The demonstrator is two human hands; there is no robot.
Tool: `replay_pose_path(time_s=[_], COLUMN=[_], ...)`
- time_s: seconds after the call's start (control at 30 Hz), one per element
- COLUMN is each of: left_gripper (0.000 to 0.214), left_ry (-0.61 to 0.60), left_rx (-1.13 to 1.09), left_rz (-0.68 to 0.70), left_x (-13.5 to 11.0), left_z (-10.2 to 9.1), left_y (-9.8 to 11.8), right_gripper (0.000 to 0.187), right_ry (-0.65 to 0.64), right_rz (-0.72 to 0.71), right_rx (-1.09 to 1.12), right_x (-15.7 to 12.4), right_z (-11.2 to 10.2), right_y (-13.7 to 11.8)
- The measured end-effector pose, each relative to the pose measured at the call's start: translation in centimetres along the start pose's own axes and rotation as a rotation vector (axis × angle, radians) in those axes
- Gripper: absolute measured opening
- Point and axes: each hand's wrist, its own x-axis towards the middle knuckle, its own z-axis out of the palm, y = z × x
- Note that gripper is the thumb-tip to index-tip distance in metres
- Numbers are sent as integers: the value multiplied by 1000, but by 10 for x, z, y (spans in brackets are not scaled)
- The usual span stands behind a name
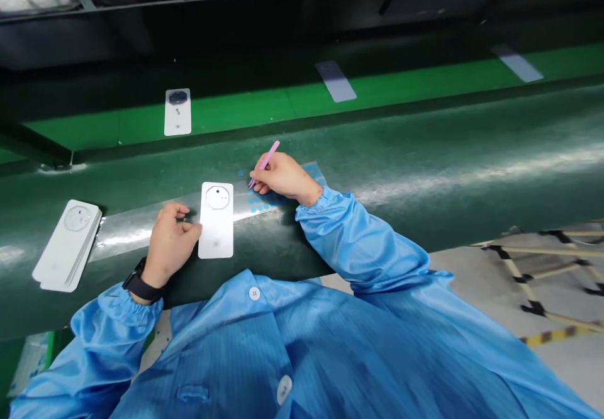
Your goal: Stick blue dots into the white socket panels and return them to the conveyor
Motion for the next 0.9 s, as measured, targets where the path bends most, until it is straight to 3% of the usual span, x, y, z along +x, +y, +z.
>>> replay_pose_path(time_s=[0.17, 0.4, 0.6, 0.73, 0.9], left_gripper=[23, 28, 34, 40, 43], left_ry=[-215, -436, -300, -276, -273], left_rx=[120, 448, 541, 480, 466], left_rz=[-2, 165, 450, 480, 538], left_x=[-3, 10, 32, 34, 30], left_z=[-8, -14, 0, 12, 17], left_y=[14, 36, 35, 26, 20], right_gripper=[26, 26, 27, 25, 23], right_ry=[-15, -14, -4, 26, -6], right_rz=[68, 103, 100, 36, 21], right_rx=[36, 62, 199, 254, 161], right_x=[2, 5, 0, -12, -18], right_z=[-1, -1, -5, 4, 30], right_y=[-2, -2, 0, -1, 0])
